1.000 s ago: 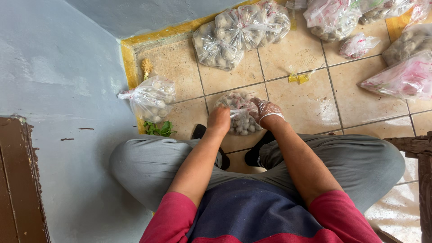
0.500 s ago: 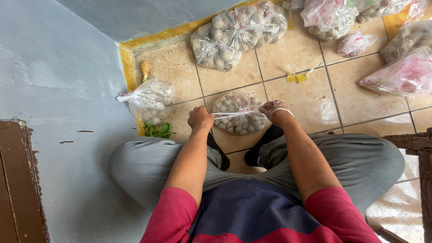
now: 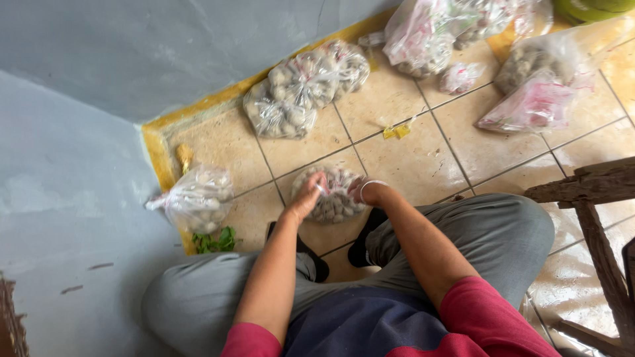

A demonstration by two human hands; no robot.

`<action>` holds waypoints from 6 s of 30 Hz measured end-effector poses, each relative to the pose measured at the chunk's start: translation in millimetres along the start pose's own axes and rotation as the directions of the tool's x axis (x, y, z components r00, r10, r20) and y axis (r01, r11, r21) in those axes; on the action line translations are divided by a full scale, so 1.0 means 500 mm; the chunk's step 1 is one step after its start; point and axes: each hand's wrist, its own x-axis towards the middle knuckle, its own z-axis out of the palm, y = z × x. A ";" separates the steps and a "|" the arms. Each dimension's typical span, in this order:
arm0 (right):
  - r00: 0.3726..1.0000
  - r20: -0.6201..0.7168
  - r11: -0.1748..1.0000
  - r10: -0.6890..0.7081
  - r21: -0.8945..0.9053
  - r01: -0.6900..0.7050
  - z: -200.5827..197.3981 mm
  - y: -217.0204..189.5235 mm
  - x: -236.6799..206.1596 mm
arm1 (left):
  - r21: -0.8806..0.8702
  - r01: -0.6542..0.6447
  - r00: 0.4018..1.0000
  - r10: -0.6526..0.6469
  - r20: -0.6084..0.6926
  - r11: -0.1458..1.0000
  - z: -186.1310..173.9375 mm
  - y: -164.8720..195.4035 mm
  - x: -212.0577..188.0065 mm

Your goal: The person sits on the tiled floor and packs garlic bulbs into clear plastic bags. They open a bag, fill it with garlic taken from nearby piles, then tie the bag closed and set it with the other filled bags.

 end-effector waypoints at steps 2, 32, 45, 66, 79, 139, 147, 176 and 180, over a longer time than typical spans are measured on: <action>0.995 0.010 0.935 0.101 0.340 -0.098 0.016 -0.003 -0.003 | -0.001 0.060 0.981 -0.058 0.185 0.998 0.031 -0.008 0.001; 0.767 -0.229 0.780 0.600 0.383 -0.495 0.026 -0.023 -0.008 | 0.406 0.114 0.974 -0.020 -0.228 0.907 0.052 -0.048 -0.042; 0.918 -0.237 0.897 0.319 -0.238 -0.373 0.084 -0.012 0.010 | 0.893 0.020 0.982 0.158 -0.102 0.451 0.069 -0.096 -0.022; 0.970 -0.061 0.909 0.236 -0.338 -0.243 0.159 -0.017 0.043 | 0.923 0.105 0.964 -0.265 -0.004 0.370 0.099 -0.024 -0.020; 0.971 -0.126 0.900 0.201 -0.367 -0.234 0.174 -0.007 0.044 | 0.926 0.106 0.964 -0.264 -0.007 0.362 0.103 -0.013 -0.015; 0.951 -0.064 0.289 0.303 0.957 -0.028 0.048 -0.096 -0.004 | -0.208 0.018 0.992 0.008 0.127 0.978 0.041 0.075 -0.034; 0.947 -0.300 0.908 0.113 0.418 0.024 0.101 -0.112 0.014 | -0.792 0.150 0.985 -0.154 0.071 0.592 0.031 0.030 0.002; 0.878 -0.428 0.473 0.213 0.832 0.290 0.114 -0.095 0.042 | -0.907 0.148 0.937 -0.349 0.002 0.394 0.079 0.031 0.043; 0.857 -0.443 0.687 0.265 0.710 0.155 0.108 -0.099 0.035 | -0.667 0.182 0.929 -0.349 -0.125 0.723 0.083 0.047 0.029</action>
